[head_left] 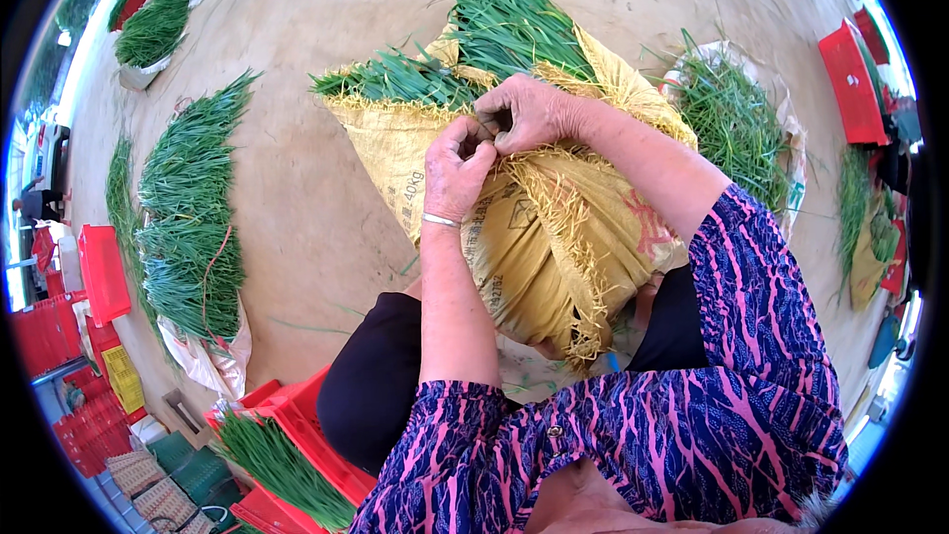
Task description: The person ties a large yellow bag filled with green vegetables by hand using a green plastic strap, pulling the opening together and securing it with a knot.
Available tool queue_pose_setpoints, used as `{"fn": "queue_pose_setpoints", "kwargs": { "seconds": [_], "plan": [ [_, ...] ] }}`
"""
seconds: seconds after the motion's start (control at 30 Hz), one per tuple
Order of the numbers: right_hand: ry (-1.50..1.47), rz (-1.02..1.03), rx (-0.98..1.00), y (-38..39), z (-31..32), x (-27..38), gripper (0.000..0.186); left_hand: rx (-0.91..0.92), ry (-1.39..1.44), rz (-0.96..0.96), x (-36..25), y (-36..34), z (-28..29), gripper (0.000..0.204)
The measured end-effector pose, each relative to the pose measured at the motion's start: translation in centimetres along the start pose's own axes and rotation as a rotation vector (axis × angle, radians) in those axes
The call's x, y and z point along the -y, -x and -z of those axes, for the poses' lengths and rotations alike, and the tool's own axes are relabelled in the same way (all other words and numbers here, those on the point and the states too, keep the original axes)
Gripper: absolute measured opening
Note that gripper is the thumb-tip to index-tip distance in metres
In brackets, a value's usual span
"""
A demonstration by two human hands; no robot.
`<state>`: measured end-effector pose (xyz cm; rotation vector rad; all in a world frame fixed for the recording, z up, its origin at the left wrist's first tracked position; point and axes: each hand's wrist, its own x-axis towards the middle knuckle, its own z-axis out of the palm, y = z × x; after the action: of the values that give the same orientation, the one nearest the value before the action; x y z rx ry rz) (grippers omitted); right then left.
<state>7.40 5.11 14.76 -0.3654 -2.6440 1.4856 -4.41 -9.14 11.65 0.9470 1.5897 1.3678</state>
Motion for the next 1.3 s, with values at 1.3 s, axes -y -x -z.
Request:
{"fn": "queue_pose_setpoints", "kwargs": {
  "seconds": [1.3],
  "plan": [
    [0.300,0.072,-0.052,0.0,-3.1,1.0,0.017,-0.250,0.375,0.327,3.4,-12.0,10.9,0.019]
  ]
}}
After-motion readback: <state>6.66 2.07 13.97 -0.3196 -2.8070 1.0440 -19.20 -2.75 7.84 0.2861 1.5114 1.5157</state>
